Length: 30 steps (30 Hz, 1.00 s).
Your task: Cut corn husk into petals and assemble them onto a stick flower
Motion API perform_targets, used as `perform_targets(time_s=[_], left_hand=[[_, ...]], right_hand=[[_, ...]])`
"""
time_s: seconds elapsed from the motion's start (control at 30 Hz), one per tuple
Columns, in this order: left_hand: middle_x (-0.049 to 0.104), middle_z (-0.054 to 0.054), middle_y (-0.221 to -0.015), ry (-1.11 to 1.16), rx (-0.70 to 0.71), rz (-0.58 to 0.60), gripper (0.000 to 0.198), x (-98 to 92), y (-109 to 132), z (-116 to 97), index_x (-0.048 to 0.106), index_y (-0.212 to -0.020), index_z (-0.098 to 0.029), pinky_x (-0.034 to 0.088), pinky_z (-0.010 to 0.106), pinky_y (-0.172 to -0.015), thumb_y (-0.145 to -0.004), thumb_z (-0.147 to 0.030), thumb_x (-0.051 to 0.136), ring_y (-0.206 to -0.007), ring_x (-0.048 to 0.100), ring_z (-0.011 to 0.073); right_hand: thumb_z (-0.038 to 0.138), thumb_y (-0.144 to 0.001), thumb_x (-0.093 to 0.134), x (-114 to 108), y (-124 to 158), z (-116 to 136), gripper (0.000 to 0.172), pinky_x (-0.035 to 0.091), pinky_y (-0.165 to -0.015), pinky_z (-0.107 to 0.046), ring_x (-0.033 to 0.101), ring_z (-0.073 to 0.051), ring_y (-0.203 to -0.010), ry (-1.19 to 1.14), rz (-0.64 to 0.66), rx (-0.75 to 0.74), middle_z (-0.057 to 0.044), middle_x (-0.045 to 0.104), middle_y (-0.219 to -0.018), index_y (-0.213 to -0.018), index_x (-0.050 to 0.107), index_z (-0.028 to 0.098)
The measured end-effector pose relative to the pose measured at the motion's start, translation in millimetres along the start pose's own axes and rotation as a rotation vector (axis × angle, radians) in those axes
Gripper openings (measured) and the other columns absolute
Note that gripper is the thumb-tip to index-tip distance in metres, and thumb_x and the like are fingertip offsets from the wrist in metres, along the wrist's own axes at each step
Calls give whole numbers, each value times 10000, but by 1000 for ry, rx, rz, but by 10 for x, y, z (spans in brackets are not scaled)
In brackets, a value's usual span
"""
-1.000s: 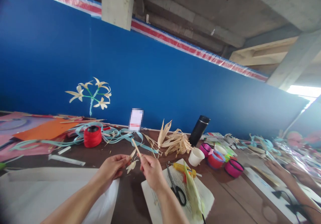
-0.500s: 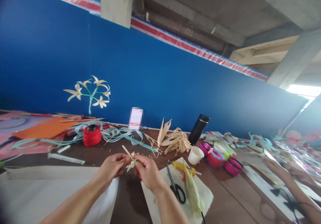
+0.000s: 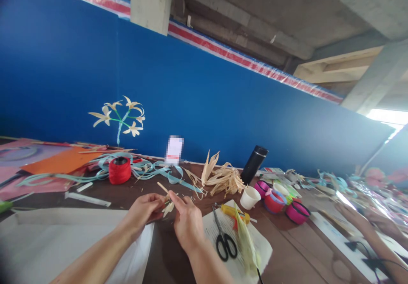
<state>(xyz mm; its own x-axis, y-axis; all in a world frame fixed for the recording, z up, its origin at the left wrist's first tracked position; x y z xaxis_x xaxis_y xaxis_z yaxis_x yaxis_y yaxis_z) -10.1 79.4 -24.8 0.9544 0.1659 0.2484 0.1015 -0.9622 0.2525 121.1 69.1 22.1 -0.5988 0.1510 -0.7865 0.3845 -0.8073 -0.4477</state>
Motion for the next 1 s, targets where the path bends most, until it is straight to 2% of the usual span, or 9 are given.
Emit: perform_targets(time_s=[0.13, 0.23, 0.33, 0.47, 0.63, 0.73, 0.83, 0.93, 1.0], left_hand=[[590, 6, -611, 1, 16, 54, 204, 52, 54, -26, 602, -630, -134, 481, 244, -583, -569, -313, 677, -571, 532, 94], [584, 0, -603, 16, 16, 35, 237, 23, 35, -7, 611, -637, -136, 478, 234, -578, -564, -347, 689, -552, 521, 85], [556, -16, -567, 22, 14, -4, 262, -30, -33, 31, 613, -627, -135, 473, 228, -555, -546, -369, 699, -507, 503, 75], [554, -14, -573, 15, 42, -19, 291, -63, -91, 50, 625, -659, -133, 466, 213, -540, -563, -400, 688, -505, 504, 74], [612, 25, -649, -54, 74, 49, 344, -9, -50, 39, 632, -703, -131, 467, 217, -561, -573, -445, 681, -588, 558, 110], [615, 32, -663, -63, 96, 81, 351, 21, -31, 31, 630, -709, -130, 475, 229, -583, -585, -455, 673, -612, 567, 119], [597, 21, -620, -76, 102, 67, 339, 22, -42, 28, 613, -664, -126, 479, 240, -574, -575, -446, 680, -574, 553, 112], [578, 3, -584, -76, 76, 27, 312, 5, -52, 31, 596, -626, -130, 484, 247, -565, -550, -416, 695, -549, 540, 106], [572, -4, -573, -70, 67, 16, 291, 2, -47, 25, 588, -608, -134, 489, 253, -566, -541, -395, 695, -543, 539, 104]], right_hand=[[31, -754, 386, -155, -40, -278, 570, 457, -770, -305, 587, -184, -833, 20, -107, 86, -65, 604, -988, -1247, 482, 302], [176, -824, 417, -225, -62, -520, 396, 463, -649, -272, 553, -141, -628, -252, -179, 215, -43, 627, -808, -1192, 546, 244], [374, -840, 456, -71, -64, -578, 427, 318, -381, -194, 348, -64, -381, -683, -57, 377, 20, 535, -587, -1229, 502, 205], [431, -803, 529, 126, -29, -312, 533, 185, -346, -155, 274, -32, -374, -991, 154, 403, 36, 512, -577, -1283, 427, 221], [412, -809, 534, 252, 8, -163, 478, 159, -331, -156, 254, -28, -360, -993, 275, 380, 48, 476, -519, -1229, 499, 187], [394, -822, 517, 264, -7, -195, 418, 169, -337, -160, 263, -33, -357, -933, 266, 365, 51, 465, -508, -1189, 542, 196], [361, -838, 496, 203, -32, -201, 358, 275, -379, -173, 350, -62, -396, -775, 207, 298, 38, 497, -514, -1152, 582, 211], [294, -857, 455, 95, -38, -138, 319, 446, -562, -241, 546, -135, -590, -582, 87, 187, -17, 629, -684, -1133, 601, 232], [225, -859, 424, 46, -24, -83, 332, 469, -744, -305, 600, -182, -810, -483, 17, 118, -45, 668, -897, -1144, 592, 246]])
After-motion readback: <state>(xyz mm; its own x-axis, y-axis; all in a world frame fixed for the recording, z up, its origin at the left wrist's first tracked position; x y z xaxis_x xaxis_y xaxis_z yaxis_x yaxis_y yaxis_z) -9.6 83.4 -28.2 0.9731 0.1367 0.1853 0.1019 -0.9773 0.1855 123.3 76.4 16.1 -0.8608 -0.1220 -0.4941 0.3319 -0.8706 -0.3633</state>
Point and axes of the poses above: each hand's wrist, its own y-axis away from the middle knuckle, its own x-axis out of the palm, z = x × y, the point moved 7 cm from there along -y, towards the middle knuckle
